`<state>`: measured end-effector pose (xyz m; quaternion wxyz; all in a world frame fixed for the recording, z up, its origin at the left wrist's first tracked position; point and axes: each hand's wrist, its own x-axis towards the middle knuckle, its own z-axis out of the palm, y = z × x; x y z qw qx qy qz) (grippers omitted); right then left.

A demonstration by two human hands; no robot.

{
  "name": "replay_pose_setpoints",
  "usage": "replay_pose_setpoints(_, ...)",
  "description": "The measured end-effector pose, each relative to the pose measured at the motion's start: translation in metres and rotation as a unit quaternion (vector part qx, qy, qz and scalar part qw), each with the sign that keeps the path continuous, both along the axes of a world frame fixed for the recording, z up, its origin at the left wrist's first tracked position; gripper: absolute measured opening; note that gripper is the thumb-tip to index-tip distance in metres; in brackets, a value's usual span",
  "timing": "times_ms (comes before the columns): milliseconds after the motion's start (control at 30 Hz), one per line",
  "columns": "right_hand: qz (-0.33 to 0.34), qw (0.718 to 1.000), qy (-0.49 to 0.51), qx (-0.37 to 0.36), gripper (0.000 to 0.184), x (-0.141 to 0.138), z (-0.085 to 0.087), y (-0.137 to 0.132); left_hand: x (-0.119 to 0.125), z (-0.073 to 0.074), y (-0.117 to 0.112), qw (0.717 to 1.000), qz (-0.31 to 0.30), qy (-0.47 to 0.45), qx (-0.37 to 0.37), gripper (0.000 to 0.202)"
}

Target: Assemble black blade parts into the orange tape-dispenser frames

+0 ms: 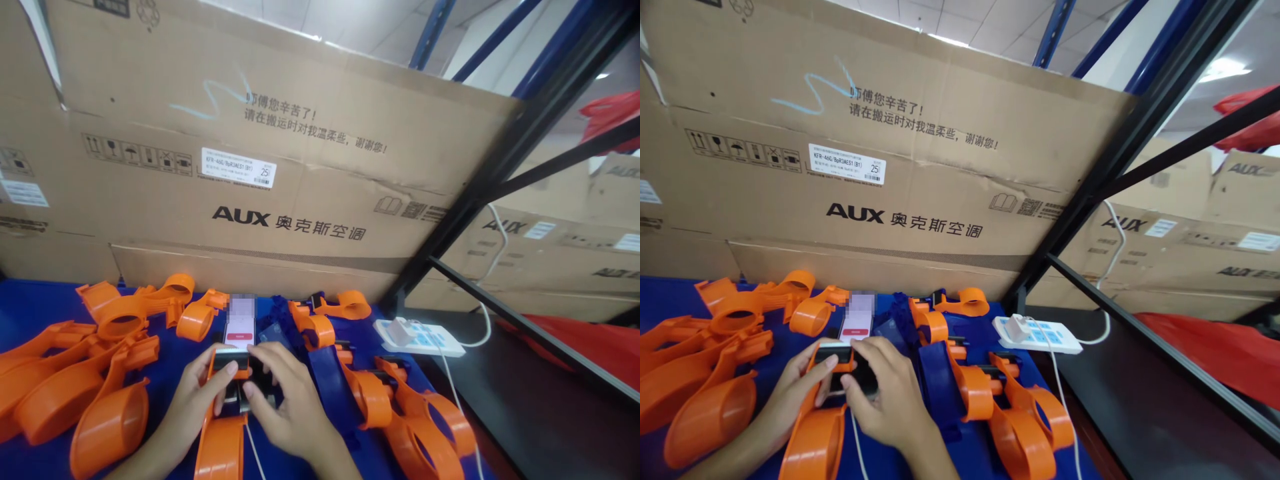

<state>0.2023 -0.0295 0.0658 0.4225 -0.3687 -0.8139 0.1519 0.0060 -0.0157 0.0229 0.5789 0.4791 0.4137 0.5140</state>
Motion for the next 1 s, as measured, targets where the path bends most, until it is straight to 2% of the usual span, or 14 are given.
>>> replay_pose_setpoints(200,-0.016,1.000,-0.009,-0.005,0.050,-0.003,-0.005,0.002,0.002,0.006,-0.002,1.000,0.000,-0.009,-0.004,0.028)
replay_pose_setpoints(400,-0.009,1.000,0.005,0.019,0.033,-0.007,-0.007,0.003,0.004,0.004,-0.006,1.000,-0.022,0.005,0.019,0.026)
replay_pose_setpoints(533,-0.037,0.998,0.041,0.012,0.031,-0.003,-0.006,0.003,-0.001,0.006,-0.003,0.997,0.007,-0.070,-0.018,0.028)
replay_pose_setpoints(633,-0.093,0.994,0.050,0.006,0.027,0.006,-0.003,0.007,-0.008,0.012,0.003,0.985,0.011,-0.162,-0.057,0.036)
replay_pose_setpoints(733,-0.125,0.992,0.012,-0.004,0.021,0.015,-0.001,0.011,-0.013,0.016,0.007,0.974,0.001,-0.214,-0.081,0.039)
replay_pose_setpoints(867,-0.108,0.990,-0.086,-0.026,0.021,0.017,0.001,0.012,-0.013,0.016,0.004,0.973,-0.015,-0.214,-0.090,0.039)
replay_pose_setpoints(1000,-0.087,0.984,-0.152,-0.040,0.022,0.010,-0.003,0.010,-0.012,0.015,-0.001,0.976,-0.012,-0.207,-0.067,0.038)
